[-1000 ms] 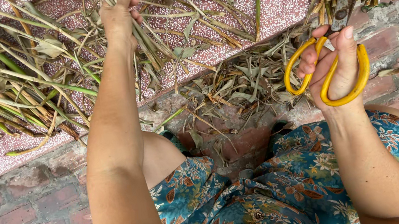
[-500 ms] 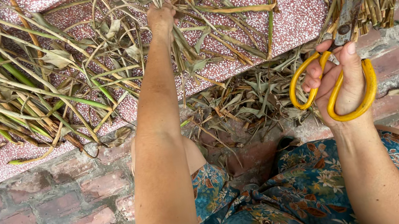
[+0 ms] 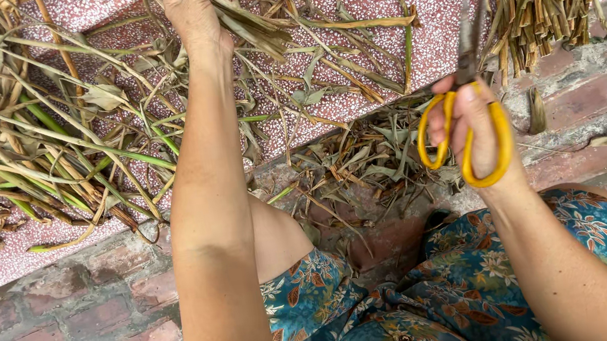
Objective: The person sits on outdoor brick steps and trims dried plant stems with yellow-handled scissors. They hold a bundle of stalks in one hand, cut off sections and leaves, and drop the trimmed waste onto a pile at their feet while placing cut stems with the sorted bundles.
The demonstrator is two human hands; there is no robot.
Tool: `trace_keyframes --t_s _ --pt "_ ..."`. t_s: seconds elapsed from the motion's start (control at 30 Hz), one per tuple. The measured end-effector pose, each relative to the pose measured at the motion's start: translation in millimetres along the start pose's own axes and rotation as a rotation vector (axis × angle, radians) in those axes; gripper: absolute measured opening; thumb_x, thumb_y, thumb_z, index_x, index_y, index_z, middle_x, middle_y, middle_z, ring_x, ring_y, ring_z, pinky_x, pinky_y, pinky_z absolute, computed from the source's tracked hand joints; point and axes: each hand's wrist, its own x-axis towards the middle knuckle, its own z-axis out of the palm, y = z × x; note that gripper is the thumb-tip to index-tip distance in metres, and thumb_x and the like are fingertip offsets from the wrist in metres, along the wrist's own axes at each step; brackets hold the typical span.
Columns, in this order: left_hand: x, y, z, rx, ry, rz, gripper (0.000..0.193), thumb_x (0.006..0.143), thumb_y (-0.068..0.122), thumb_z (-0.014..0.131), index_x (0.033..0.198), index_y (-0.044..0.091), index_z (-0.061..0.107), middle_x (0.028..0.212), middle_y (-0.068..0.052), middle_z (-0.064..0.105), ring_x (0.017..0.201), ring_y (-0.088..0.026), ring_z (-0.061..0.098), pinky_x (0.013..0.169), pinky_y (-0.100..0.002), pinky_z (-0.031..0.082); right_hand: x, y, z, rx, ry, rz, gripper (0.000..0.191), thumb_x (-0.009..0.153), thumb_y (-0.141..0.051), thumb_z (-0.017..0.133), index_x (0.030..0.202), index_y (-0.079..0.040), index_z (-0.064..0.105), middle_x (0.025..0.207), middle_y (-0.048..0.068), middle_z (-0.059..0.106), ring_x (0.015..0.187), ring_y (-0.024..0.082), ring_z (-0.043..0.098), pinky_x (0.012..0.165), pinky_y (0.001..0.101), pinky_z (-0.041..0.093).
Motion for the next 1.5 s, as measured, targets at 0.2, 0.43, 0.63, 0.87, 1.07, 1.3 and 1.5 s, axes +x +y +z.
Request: trace_keyframes --t_s 0.2,0.43,0.63,0.87,1.07,1.3,1.5 --pt "-58 24 22 -0.021 -0.167 -0.091 0.013 0.092 0.008 0.078 0.100 0.006 0.068 0.090 -0.008 0.076 0.081 -0.017 0.075 0.066 -0.030 0.060 -17 17 43 -0.324 -0.188 0.173 0.038 0.099 -0.036 0.066 0.124 -0.008 0.060 0.099 0.005 0.068 0.090 0.013 0.061 0.083 0.0295 0.051" --pt "-150 33 32 0.053 -0.346 -0.278 0.007 0.094 0.010 0.073 0.094 0.014 0.067 0.112 -0.010 0.078 0.089 -0.015 0.074 0.074 -0.030 0.060 -19 25 65 -0.207 -0.108 0.242 0.047 0.098 -0.048 0.060 0.125 -0.010 0.059 0.099 0.004 0.069 0.087 0.011 0.064 0.079 0.0273 0.052" --pt "-197 35 22 0.036 -0.365 -0.380 0.007 0.098 0.009 0.070 0.098 0.014 0.065 0.115 -0.009 0.078 0.094 -0.016 0.072 0.080 -0.032 0.060 -30 33 79 -0.103 0.013 0.215 0.052 0.100 -0.055 0.056 0.118 -0.007 0.061 0.085 0.002 0.062 0.073 0.011 0.058 0.067 0.0264 0.048" --pt "-195 41 8 0.019 -0.177 -0.348 0.004 0.102 0.009 0.060 0.099 0.011 0.060 0.113 -0.013 0.077 0.097 -0.019 0.073 0.078 -0.037 0.062 -60 49 99 0.025 0.031 0.203 0.046 0.101 -0.051 0.061 0.106 -0.005 0.060 0.072 0.000 0.052 0.060 0.009 0.048 0.054 0.0244 0.040" --pt "-165 67 -12 -0.086 0.103 -0.378 0.004 0.098 0.006 0.057 0.102 0.005 0.056 0.097 -0.018 0.075 0.078 -0.025 0.078 0.070 -0.040 0.070 -70 51 92 0.034 0.015 0.281 0.043 0.099 -0.049 0.062 0.103 -0.007 0.061 0.068 -0.001 0.049 0.054 0.008 0.044 0.050 0.0246 0.038" --pt "-137 148 -70 0.175 -0.059 -0.363 0.027 0.100 0.022 0.069 0.117 0.000 0.067 0.073 -0.006 0.069 0.051 -0.010 0.058 0.044 -0.024 0.053 -69 58 78 -0.162 -0.050 0.314 0.041 0.098 -0.046 0.065 0.104 -0.005 0.062 0.067 0.000 0.052 0.054 0.009 0.047 0.050 0.0252 0.039" --pt "-134 202 -102 0.176 -0.134 -0.103 0.035 0.101 0.019 0.073 0.131 0.003 0.065 0.083 -0.005 0.073 0.061 -0.011 0.063 0.054 -0.027 0.056 -68 62 83 -0.143 -0.080 0.369 0.040 0.099 -0.046 0.063 0.105 -0.007 0.062 0.067 0.000 0.051 0.056 0.009 0.049 0.052 0.0250 0.041"
